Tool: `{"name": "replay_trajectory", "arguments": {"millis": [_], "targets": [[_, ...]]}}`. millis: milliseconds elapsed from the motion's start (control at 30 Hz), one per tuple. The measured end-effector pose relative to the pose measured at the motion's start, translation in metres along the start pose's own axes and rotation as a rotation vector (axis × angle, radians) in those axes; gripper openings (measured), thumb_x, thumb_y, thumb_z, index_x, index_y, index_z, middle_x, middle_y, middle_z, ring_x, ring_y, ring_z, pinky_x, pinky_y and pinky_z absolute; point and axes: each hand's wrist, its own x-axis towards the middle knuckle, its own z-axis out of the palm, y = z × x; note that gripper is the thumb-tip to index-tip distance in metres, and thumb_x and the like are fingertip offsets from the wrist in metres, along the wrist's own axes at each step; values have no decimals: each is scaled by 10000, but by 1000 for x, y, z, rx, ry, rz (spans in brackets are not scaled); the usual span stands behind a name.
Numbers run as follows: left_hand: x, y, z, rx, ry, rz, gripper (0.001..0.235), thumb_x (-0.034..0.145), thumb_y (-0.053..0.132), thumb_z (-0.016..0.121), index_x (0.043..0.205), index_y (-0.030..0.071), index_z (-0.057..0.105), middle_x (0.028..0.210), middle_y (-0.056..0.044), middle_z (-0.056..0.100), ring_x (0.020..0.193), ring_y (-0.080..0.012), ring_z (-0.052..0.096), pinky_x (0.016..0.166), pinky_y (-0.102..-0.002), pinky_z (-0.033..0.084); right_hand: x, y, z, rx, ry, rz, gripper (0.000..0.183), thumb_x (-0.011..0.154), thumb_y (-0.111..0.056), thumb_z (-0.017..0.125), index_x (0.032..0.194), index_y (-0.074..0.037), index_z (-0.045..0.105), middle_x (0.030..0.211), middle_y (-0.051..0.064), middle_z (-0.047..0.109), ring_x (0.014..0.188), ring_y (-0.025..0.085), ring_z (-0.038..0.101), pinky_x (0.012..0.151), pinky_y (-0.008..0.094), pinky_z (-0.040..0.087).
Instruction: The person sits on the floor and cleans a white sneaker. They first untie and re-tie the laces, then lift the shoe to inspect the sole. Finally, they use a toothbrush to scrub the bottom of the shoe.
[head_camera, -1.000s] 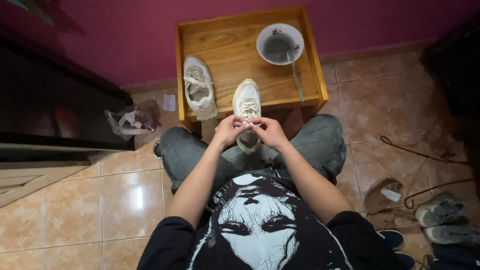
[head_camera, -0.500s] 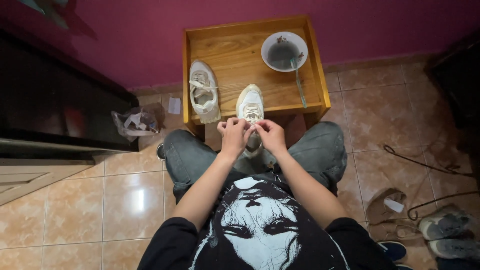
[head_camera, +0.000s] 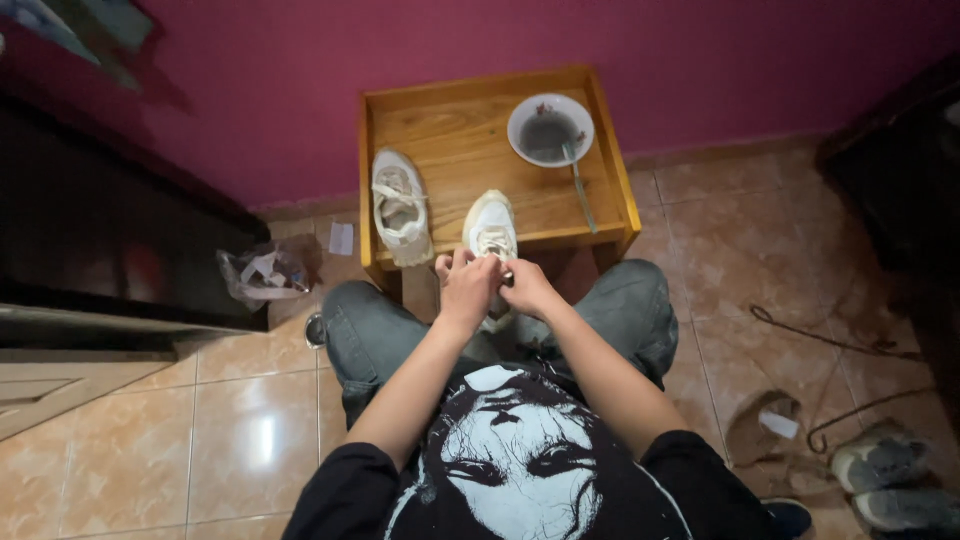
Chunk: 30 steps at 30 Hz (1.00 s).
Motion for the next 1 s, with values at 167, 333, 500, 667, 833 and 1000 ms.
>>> {"name": "replay_trajectory", "arguments": {"millis": [167, 333, 500, 667, 833, 1000], "targets": [[-6, -15, 14, -1, -58, -119, 174, 957, 473, 570, 942, 303, 604, 895, 57, 675, 1064, -163, 544, 955, -450, 301, 5, 1, -3, -93, -81, -78, 251, 777, -231, 738, 1003, -129, 774, 997, 158, 770, 1064, 368, 703, 890, 491, 566], [4, -17, -6, -184, -390, -327, 264, 964, 502, 573, 961, 263, 683, 1017, 10, 700, 1151, -236, 565, 993, -516, 321, -18, -27, -22, 9, -2, -115, 278, 779, -207, 803, 1052, -154, 791, 962, 167, 781, 1031, 350, 727, 863, 440, 591], [14, -25, -6, -257, -535, -447, 282, 941, 484, 560, 947, 259, 731, 1028, -28, 688, 1121, -288, 584, 990, -539, 364, -28, -26, -12, 115, 164, -220, 297, 819, -182, 821, 1103, -242, 757, 877, 151, 772, 948, 335, 742, 808, 444, 605], [11, -31, 14, -377, -595, -589, 299, 927, 463, 560, 1023, 246, 742, 1129, -46, 710, 1155, -328, 602, 1008, -596, 381, -21, 4, 4, -55, 467, -688, 55, 886, -192, 766, 932, -189, 736, 933, 51, 726, 962, 272, 680, 878, 395, 538], [-11, -40, 23, -408, -554, -669, 289, 978, 456, 527, 1003, 214, 685, 1103, -54, 653, 1155, -296, 592, 1031, -589, 389, -27, 37, 2, 116, 501, -388, 149, 922, -269, 792, 910, -169, 681, 1218, 20, 685, 1167, 269, 603, 1020, 405, 467], [-55, -44, 56, -872, -293, -771, 467, 1091, 479, 449, 1169, 67, 655, 1165, -230, 639, 1220, -420, 579, 1059, -564, 430, -11, 92, 25, 443, 285, 109, 378, 1006, -405, 695, 1301, -195, 585, 1307, 130, 654, 1127, 283, 667, 951, 414, 534]]}}
